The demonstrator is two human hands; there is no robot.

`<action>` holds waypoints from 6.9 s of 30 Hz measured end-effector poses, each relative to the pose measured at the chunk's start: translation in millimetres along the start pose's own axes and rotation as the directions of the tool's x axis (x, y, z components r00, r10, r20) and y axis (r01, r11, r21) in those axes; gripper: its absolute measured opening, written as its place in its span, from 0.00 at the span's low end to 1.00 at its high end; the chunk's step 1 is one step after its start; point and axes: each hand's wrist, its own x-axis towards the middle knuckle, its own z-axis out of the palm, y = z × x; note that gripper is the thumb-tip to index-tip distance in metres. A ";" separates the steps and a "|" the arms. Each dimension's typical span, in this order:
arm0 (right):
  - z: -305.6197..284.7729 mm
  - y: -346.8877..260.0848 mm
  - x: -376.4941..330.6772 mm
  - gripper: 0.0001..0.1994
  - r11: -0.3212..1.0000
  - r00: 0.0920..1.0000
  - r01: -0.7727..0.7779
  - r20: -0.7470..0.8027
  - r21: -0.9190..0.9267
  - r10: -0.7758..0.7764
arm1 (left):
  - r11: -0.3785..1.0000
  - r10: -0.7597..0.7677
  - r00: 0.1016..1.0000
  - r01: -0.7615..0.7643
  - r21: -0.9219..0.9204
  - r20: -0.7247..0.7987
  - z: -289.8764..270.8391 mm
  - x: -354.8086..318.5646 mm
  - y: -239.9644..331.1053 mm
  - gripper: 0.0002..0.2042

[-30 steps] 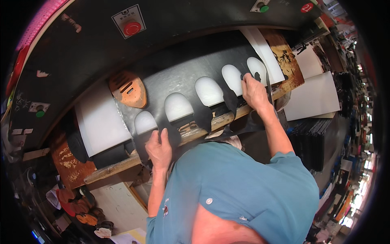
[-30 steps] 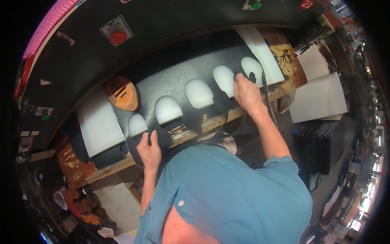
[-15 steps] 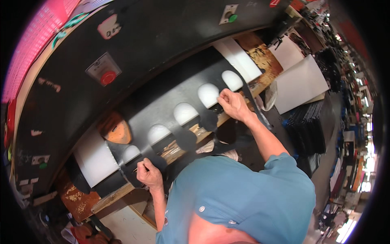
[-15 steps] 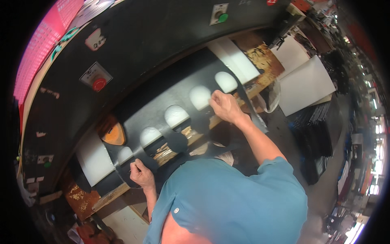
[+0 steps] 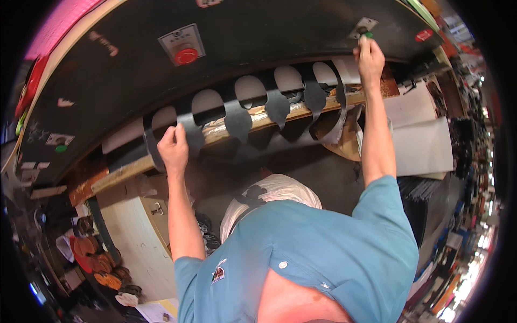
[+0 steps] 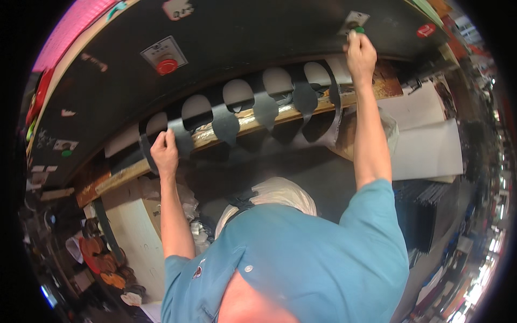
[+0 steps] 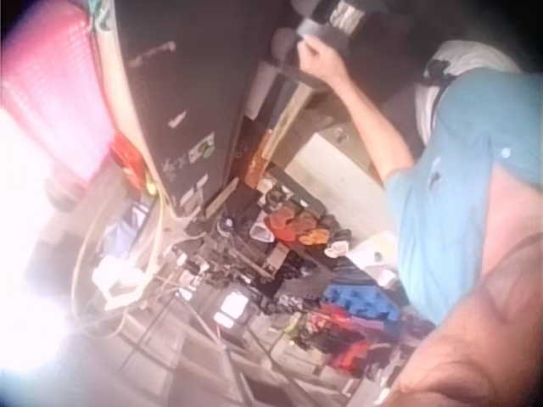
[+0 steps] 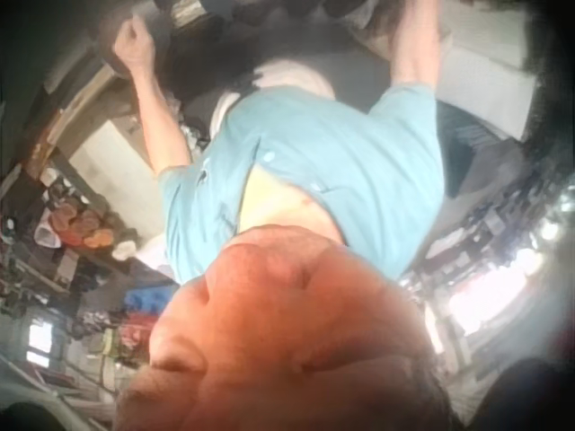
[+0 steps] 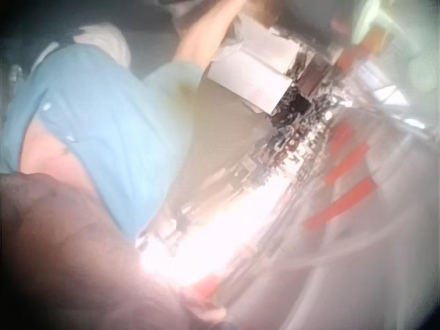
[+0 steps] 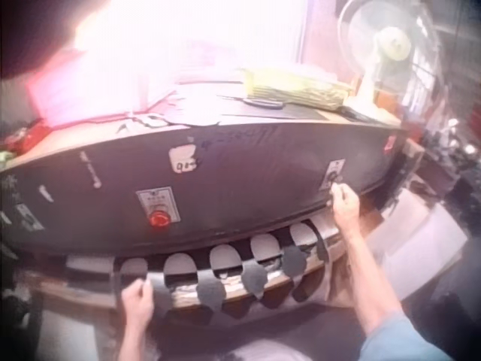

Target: The person places a black sheet of material onto a heated press, positions a wooden template over it, and closes the press. They repeat this cycle multiple times, removing the pressed material and replacing it with a fresh sheet. The person handles the black material, the wooden template, and the press throughout the task.

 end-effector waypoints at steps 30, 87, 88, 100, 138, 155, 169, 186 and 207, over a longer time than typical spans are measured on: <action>11.5 57.8 -169.3 0.13 0.988 0.982 -0.111 0.144 -0.105 0.126 | 0.951 0.220 0.974 -0.201 0.234 -0.056 7.7 -39.2 2.2 0.10; 117.4 -169.2 -339.6 0.47 0.438 0.423 -0.814 0.906 0.381 -0.001 | 0.702 -0.575 0.807 0.571 -0.425 0.135 -196.9 -153.6 -13.3 0.13; 116.9 -166.4 -340.2 0.47 0.448 0.418 -0.811 0.908 0.377 -0.008 | 0.722 -0.595 0.795 0.595 -0.354 0.121 -201.2 -145.4 -13.3 0.13; 100.6 -169.7 -332.1 0.49 0.527 0.495 -0.742 0.869 0.414 0.013 | 0.927 -0.374 0.901 0.359 0.106 0.218 -144.8 -69.5 47.5 0.15; 138.3 -226.1 -352.8 0.29 0.839 0.546 0.431 0.643 0.333 -0.536 | 0.694 -0.505 0.854 0.490 -0.528 0.130 -307.8 -166.7 3.8 0.23; 185.5 -258.7 -406.7 0.21 0.486 0.108 -0.869 0.994 0.093 0.003 | 0.321 -0.195 0.918 0.391 -0.862 0.344 -249.5 -194.8 44.0 0.26; 33.9 -69.3 -235.9 0.16 0.897 0.937 -0.261 0.319 0.357 0.145 | 0.824 -0.513 0.824 0.551 0.129 -0.241 -391.8 -108.5 -141.3 0.16; 99.2 -161.8 -369.1 0.49 0.860 0.615 0.505 0.730 -0.074 -0.298 | 0.786 0.174 0.957 -0.277 0.553 0.231 -88.4 -131.4 25.5 0.25; 101.1 -143.5 -370.9 0.39 0.884 0.674 0.463 0.624 0.062 -0.396 | 0.862 0.161 0.957 -0.256 0.437 0.242 -84.0 -141.9 30.3 0.25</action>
